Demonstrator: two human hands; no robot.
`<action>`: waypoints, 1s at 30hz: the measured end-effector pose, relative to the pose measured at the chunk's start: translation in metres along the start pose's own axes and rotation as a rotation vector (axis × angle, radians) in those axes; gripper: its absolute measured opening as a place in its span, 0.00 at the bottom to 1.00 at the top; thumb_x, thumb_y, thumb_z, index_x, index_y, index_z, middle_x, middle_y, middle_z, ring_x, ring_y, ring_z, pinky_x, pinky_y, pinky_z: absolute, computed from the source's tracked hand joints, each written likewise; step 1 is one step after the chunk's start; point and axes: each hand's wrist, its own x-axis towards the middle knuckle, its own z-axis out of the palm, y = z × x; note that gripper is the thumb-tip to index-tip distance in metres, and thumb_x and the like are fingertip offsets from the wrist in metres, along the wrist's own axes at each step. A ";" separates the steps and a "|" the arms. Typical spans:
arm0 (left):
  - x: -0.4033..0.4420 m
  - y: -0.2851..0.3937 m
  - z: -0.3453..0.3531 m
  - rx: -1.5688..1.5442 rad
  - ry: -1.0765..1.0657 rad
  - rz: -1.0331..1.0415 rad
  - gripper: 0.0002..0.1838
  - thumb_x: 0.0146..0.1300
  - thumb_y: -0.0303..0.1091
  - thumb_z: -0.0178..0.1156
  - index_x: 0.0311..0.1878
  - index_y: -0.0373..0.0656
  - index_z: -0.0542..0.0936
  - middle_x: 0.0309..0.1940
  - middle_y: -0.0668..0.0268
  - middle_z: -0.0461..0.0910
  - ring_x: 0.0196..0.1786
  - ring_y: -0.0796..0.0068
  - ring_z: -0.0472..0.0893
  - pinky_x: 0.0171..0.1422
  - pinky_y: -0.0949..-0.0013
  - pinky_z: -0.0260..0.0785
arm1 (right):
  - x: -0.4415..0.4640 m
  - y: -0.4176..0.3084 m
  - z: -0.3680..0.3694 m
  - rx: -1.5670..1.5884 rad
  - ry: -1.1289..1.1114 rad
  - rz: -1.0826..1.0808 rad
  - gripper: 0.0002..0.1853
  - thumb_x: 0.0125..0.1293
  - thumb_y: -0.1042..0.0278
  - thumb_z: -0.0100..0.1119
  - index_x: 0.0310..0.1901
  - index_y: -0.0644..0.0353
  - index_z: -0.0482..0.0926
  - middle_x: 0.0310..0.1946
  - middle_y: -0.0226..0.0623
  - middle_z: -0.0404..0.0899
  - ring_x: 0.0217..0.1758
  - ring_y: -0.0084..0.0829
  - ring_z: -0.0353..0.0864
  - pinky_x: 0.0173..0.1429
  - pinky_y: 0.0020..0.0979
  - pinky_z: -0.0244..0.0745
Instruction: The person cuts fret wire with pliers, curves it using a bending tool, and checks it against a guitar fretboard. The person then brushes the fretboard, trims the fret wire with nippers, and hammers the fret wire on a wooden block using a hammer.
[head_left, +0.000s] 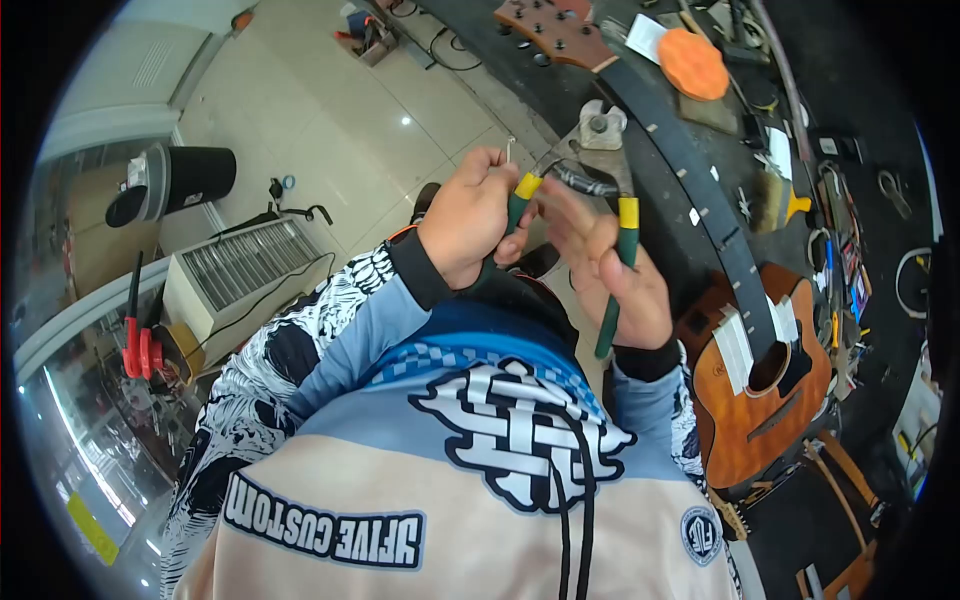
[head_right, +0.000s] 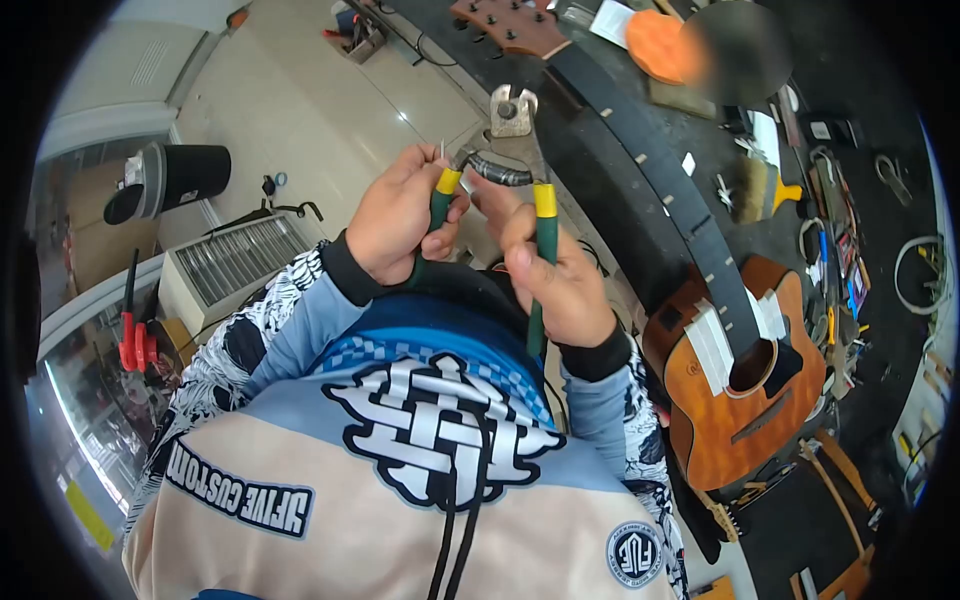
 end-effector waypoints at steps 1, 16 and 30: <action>0.014 -0.007 -0.014 -0.014 0.002 -0.010 0.08 0.76 0.36 0.40 0.54 0.47 0.63 0.27 0.62 0.71 0.11 0.79 0.62 0.16 0.75 0.53 | 0.009 0.016 -0.002 0.125 -0.074 0.015 0.12 0.68 0.61 0.61 0.40 0.61 0.73 0.65 0.49 0.68 0.69 0.36 0.68 0.69 0.39 0.62; 0.213 -0.123 -0.272 0.201 0.186 -0.005 0.08 0.78 0.37 0.42 0.55 0.48 0.62 0.39 0.60 0.77 0.46 0.65 0.84 0.46 0.68 0.76 | 0.103 0.242 -0.033 -0.154 0.062 0.392 0.20 0.40 0.83 0.51 0.38 0.55 0.66 0.69 0.50 0.59 0.67 0.39 0.65 0.72 0.40 0.51; 0.257 -0.183 -0.276 0.411 -0.211 0.496 0.09 0.75 0.30 0.52 0.52 0.36 0.72 0.40 0.65 0.78 0.45 0.72 0.83 0.52 0.70 0.76 | 0.006 0.320 -0.056 -0.500 0.768 0.101 0.48 0.55 0.87 0.56 0.76 0.60 0.43 0.55 0.42 0.68 0.50 0.24 0.72 0.55 0.29 0.74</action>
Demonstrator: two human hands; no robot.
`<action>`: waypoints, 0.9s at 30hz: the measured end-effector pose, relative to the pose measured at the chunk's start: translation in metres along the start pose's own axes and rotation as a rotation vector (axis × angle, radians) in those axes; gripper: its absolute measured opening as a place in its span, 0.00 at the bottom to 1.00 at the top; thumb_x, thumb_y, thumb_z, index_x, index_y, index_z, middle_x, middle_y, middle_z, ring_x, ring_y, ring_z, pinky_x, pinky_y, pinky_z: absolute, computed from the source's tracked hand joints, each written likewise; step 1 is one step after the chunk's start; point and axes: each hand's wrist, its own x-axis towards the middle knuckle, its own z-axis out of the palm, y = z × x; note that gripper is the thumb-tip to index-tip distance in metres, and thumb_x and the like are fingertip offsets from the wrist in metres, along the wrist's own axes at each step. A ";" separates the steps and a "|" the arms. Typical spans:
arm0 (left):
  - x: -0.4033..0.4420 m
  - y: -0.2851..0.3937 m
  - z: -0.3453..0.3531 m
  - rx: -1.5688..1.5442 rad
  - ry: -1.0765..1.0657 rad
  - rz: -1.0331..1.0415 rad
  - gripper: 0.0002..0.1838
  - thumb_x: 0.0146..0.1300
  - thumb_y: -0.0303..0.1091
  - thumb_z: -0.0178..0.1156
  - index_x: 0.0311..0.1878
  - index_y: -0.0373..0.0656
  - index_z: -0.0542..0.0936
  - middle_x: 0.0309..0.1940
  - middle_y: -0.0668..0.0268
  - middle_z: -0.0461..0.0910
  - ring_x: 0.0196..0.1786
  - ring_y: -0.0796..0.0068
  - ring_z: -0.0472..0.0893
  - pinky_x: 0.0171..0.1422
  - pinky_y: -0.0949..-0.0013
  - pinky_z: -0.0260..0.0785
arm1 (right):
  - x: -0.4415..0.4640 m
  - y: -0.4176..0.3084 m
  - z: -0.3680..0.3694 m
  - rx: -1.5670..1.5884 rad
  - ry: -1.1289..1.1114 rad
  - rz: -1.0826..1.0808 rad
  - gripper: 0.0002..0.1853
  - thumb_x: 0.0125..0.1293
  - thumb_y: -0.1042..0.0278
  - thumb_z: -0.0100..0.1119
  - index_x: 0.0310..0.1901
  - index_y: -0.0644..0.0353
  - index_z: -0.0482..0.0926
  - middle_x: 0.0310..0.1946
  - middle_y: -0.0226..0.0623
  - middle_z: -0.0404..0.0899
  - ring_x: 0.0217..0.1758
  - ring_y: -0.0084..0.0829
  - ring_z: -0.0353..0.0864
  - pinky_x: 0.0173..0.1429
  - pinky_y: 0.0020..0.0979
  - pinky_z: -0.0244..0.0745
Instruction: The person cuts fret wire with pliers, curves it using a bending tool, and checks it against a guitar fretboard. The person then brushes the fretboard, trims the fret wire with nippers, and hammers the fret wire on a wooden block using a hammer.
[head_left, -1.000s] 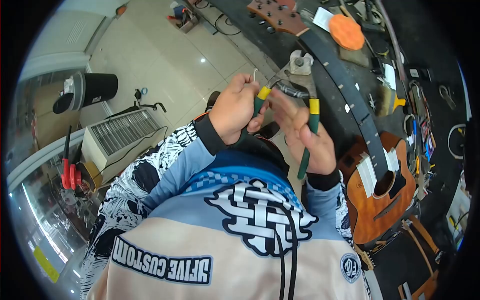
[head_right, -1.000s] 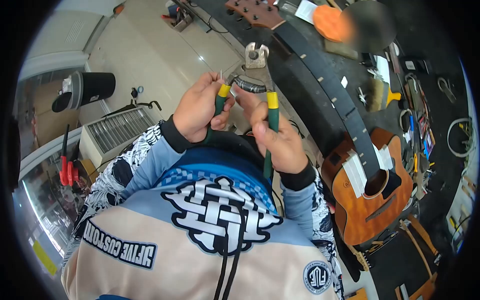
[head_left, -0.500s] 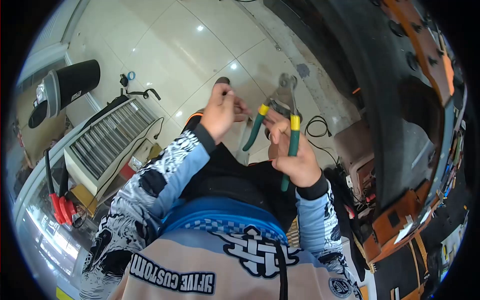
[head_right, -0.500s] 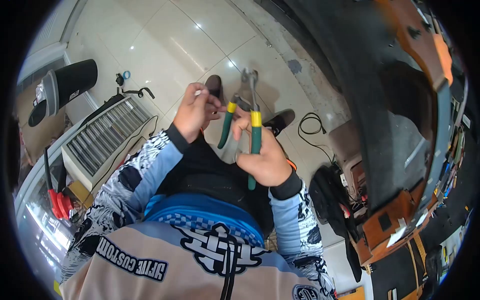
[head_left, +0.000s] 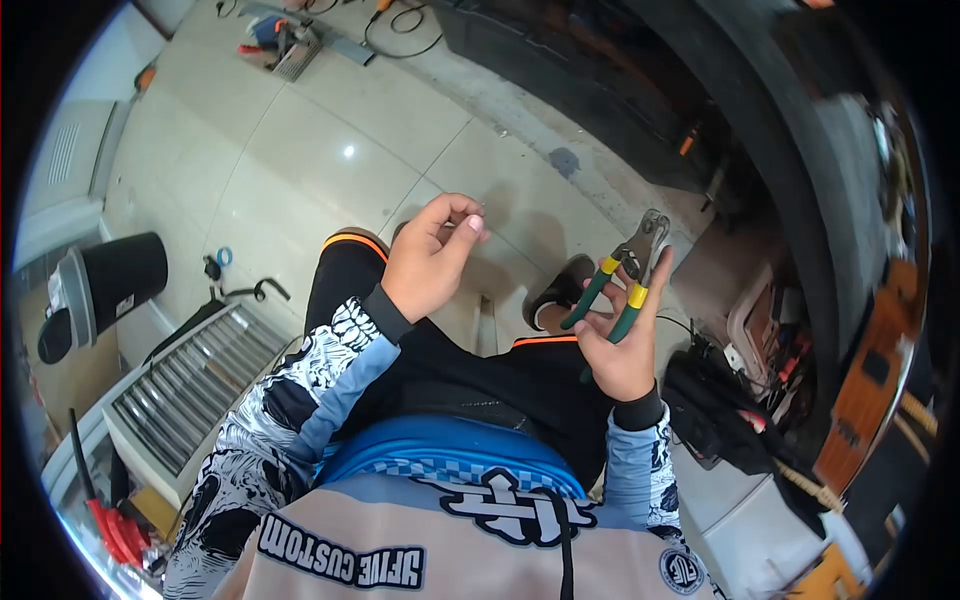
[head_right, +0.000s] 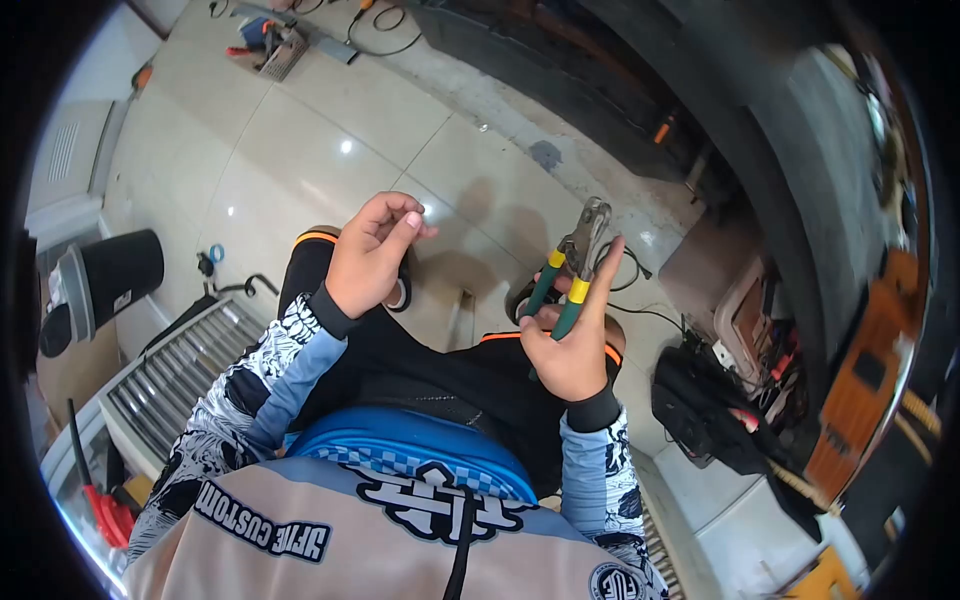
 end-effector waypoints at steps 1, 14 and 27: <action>-0.007 0.003 0.004 0.061 -0.036 0.037 0.09 0.73 0.30 0.54 0.51 0.35 0.74 0.41 0.65 0.79 0.44 0.74 0.83 0.52 0.72 0.75 | -0.012 0.009 -0.004 -0.004 0.021 -0.036 0.48 0.55 0.87 0.56 0.76 0.60 0.43 0.55 0.42 0.68 0.50 0.24 0.72 0.55 0.29 0.74; -0.221 0.122 0.014 0.265 -0.128 0.484 0.08 0.65 0.27 0.63 0.44 0.33 0.82 0.28 0.68 0.81 0.31 0.84 0.79 0.35 0.79 0.69 | -0.228 -0.023 0.026 0.553 -0.385 -0.189 0.43 0.57 0.72 0.64 0.73 0.65 0.56 0.67 0.44 0.63 0.64 0.37 0.68 0.67 0.39 0.66; -0.283 0.161 -0.009 0.204 -0.246 0.595 0.11 0.65 0.22 0.62 0.49 0.33 0.83 0.32 0.70 0.72 0.29 0.88 0.72 0.30 0.81 0.62 | -0.287 -0.046 0.051 -0.014 -0.262 -0.317 0.48 0.44 0.87 0.54 0.74 0.70 0.56 0.54 0.40 0.71 0.52 0.25 0.71 0.61 0.24 0.66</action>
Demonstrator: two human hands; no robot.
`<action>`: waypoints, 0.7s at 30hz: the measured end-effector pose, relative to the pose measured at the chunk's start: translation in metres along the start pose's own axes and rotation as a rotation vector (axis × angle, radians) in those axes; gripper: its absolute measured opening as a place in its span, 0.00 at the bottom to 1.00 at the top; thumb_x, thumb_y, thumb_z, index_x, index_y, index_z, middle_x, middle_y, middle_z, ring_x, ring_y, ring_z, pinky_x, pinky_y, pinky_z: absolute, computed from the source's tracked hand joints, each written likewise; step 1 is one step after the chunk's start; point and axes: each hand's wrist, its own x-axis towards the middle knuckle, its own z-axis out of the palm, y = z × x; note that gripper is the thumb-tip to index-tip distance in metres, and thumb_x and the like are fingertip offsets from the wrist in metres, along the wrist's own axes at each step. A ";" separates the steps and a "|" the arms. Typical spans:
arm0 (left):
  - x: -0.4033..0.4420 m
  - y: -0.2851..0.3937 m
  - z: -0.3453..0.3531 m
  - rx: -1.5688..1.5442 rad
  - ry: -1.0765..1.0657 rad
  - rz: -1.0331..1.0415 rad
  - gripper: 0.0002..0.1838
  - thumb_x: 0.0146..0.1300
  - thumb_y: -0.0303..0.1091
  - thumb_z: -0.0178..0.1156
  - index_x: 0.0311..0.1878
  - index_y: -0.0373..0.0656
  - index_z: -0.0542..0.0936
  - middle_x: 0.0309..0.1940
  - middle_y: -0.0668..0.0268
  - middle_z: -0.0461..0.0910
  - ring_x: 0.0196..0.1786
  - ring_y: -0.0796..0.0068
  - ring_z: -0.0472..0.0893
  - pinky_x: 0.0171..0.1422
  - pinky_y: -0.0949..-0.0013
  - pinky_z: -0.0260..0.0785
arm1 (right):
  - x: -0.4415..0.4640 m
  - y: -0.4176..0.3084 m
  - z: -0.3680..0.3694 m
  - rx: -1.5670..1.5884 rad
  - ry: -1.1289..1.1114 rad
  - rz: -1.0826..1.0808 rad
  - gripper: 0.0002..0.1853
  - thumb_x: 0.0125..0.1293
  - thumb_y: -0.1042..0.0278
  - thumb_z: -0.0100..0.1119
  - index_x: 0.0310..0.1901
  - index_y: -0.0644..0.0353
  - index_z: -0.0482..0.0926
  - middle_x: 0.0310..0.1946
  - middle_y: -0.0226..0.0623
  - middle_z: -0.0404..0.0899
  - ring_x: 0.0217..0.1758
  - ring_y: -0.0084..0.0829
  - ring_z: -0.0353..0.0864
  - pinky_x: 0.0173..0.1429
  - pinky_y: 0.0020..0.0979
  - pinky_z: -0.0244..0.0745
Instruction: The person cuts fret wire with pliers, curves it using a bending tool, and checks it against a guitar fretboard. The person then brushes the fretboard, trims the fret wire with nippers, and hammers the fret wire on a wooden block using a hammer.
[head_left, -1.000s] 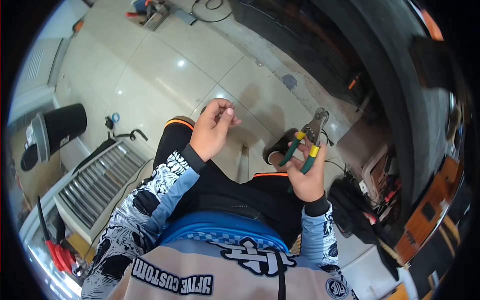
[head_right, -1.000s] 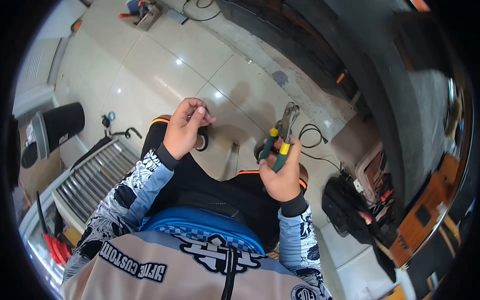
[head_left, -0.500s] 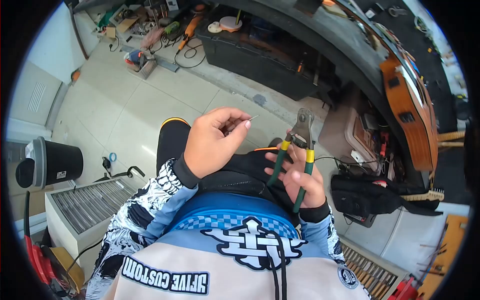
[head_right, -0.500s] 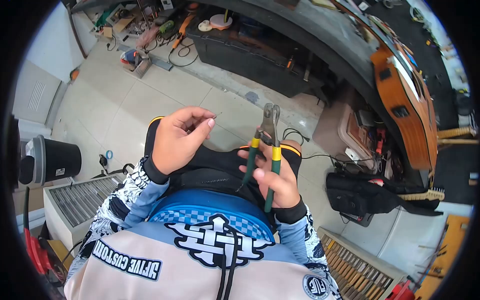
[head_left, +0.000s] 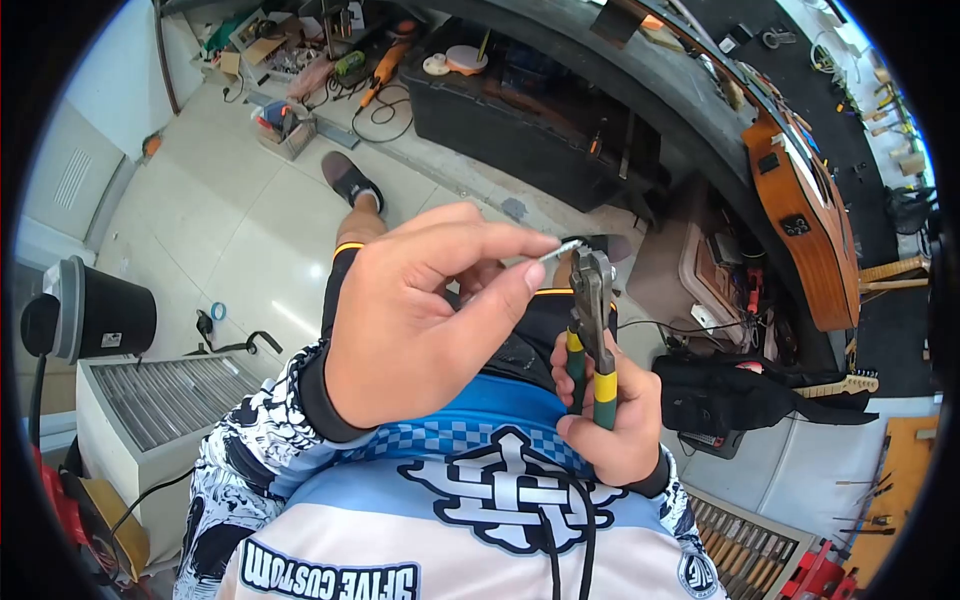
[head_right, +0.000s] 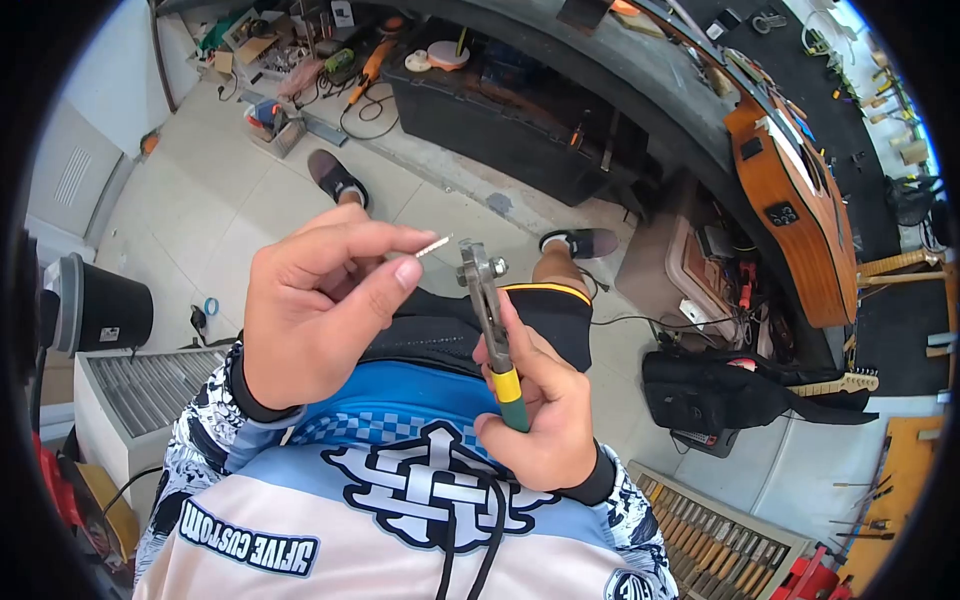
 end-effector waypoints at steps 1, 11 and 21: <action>0.002 -0.003 0.000 -0.008 0.005 -0.018 0.11 0.65 0.22 0.62 0.49 0.33 0.83 0.32 0.70 0.72 0.29 0.88 0.72 0.30 0.81 0.62 | 0.005 -0.002 0.000 0.016 -0.007 0.012 0.48 0.44 0.87 0.53 0.74 0.71 0.55 0.55 0.42 0.71 0.56 0.26 0.71 0.64 0.24 0.64; 0.030 -0.039 -0.003 -0.015 0.026 -0.068 0.10 0.64 0.19 0.60 0.48 0.32 0.83 0.30 0.71 0.71 0.31 0.90 0.69 0.32 0.83 0.58 | 0.042 0.010 -0.011 0.142 -0.039 0.171 0.49 0.42 0.85 0.55 0.74 0.70 0.56 0.60 0.42 0.69 0.59 0.26 0.70 0.68 0.27 0.59; 0.039 -0.048 0.002 -0.009 0.016 -0.112 0.10 0.62 0.18 0.61 0.46 0.33 0.84 0.29 0.72 0.71 0.28 0.90 0.68 0.29 0.83 0.57 | 0.044 0.014 -0.016 0.142 -0.010 0.209 0.49 0.42 0.84 0.55 0.73 0.72 0.56 0.59 0.43 0.69 0.58 0.26 0.69 0.68 0.27 0.58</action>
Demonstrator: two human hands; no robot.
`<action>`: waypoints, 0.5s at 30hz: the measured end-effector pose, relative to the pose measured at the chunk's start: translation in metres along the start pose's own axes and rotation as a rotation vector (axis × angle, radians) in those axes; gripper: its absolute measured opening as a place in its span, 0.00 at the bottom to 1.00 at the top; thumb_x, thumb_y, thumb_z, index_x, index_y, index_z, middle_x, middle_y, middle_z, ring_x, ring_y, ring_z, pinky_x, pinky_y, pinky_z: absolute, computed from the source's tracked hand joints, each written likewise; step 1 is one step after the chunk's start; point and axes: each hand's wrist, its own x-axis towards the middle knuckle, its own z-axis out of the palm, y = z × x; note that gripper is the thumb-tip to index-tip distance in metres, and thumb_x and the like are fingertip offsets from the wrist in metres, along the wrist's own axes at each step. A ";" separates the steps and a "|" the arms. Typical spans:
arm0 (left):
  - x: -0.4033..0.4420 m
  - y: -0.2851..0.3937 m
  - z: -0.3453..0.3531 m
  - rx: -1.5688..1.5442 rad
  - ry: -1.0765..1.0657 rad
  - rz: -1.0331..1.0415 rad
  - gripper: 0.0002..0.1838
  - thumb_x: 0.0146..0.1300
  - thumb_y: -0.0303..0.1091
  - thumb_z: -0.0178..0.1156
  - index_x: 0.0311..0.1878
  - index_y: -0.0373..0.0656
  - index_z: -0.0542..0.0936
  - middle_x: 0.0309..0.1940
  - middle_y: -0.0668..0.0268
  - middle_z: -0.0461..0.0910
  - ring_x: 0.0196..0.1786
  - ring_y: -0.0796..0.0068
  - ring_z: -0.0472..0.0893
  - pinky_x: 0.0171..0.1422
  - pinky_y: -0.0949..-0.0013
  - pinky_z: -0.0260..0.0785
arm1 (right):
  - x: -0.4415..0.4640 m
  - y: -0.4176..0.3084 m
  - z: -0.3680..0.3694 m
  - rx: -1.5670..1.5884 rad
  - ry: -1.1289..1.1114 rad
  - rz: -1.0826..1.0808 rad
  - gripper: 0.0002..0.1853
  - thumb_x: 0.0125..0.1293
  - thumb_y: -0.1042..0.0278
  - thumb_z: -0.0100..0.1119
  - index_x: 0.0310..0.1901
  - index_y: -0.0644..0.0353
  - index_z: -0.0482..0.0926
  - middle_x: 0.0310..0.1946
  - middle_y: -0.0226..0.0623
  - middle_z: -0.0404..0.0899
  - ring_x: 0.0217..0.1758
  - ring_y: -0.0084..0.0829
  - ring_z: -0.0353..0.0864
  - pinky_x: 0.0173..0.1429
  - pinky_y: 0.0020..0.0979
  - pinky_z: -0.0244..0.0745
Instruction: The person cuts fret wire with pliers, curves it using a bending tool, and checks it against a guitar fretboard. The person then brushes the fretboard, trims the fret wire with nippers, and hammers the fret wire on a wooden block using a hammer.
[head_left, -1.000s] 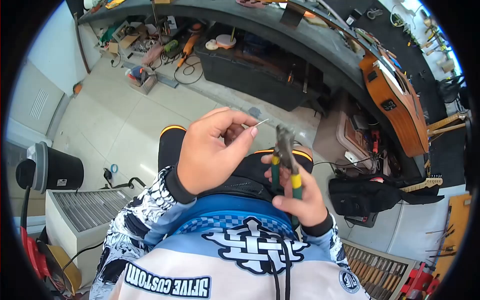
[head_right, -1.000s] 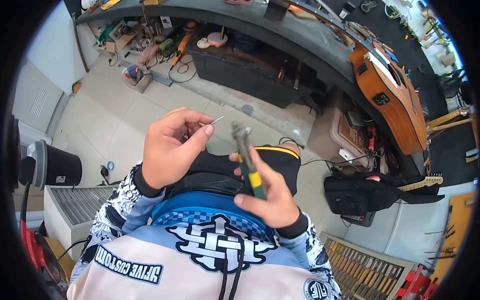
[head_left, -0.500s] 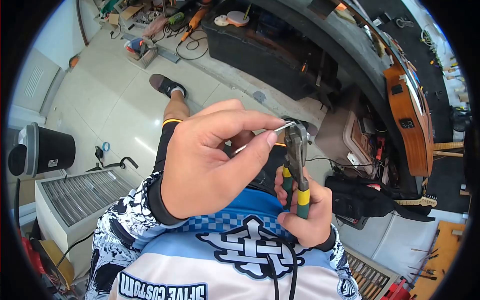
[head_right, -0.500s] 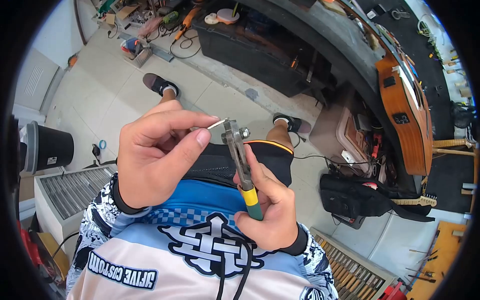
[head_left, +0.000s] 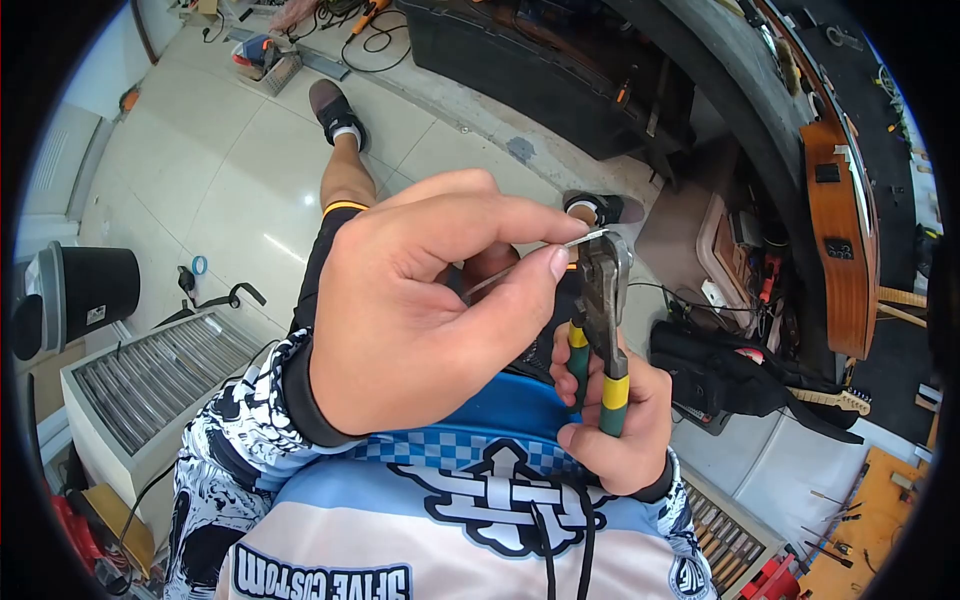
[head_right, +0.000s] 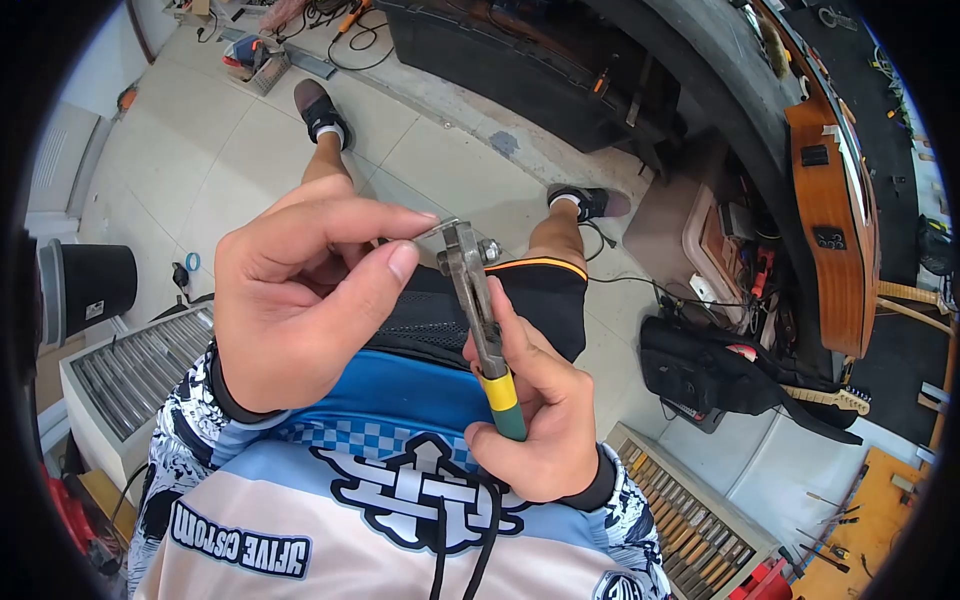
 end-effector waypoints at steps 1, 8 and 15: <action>0.000 0.000 0.000 -0.001 -0.003 -0.003 0.10 0.62 0.18 0.61 0.46 0.33 0.84 0.29 0.72 0.71 0.28 0.90 0.68 0.29 0.83 0.57 | -0.001 0.002 0.000 0.002 0.003 0.002 0.49 0.42 0.84 0.55 0.73 0.72 0.56 0.59 0.43 0.69 0.58 0.26 0.69 0.68 0.27 0.58; -0.003 -0.001 -0.001 0.011 -0.012 0.021 0.11 0.60 0.18 0.61 0.46 0.34 0.85 0.29 0.71 0.71 0.28 0.90 0.68 0.29 0.83 0.56 | -0.005 0.004 0.004 0.002 0.025 0.013 0.48 0.43 0.86 0.54 0.73 0.72 0.56 0.67 0.47 0.64 0.64 0.26 0.67 0.70 0.28 0.56; -0.006 -0.005 -0.008 0.032 -0.013 0.076 0.11 0.60 0.17 0.62 0.45 0.34 0.85 0.29 0.70 0.73 0.28 0.88 0.69 0.29 0.81 0.58 | -0.002 0.001 0.006 -0.075 -0.012 0.006 0.48 0.42 0.88 0.54 0.73 0.70 0.57 0.73 0.51 0.57 0.67 0.28 0.65 0.71 0.29 0.55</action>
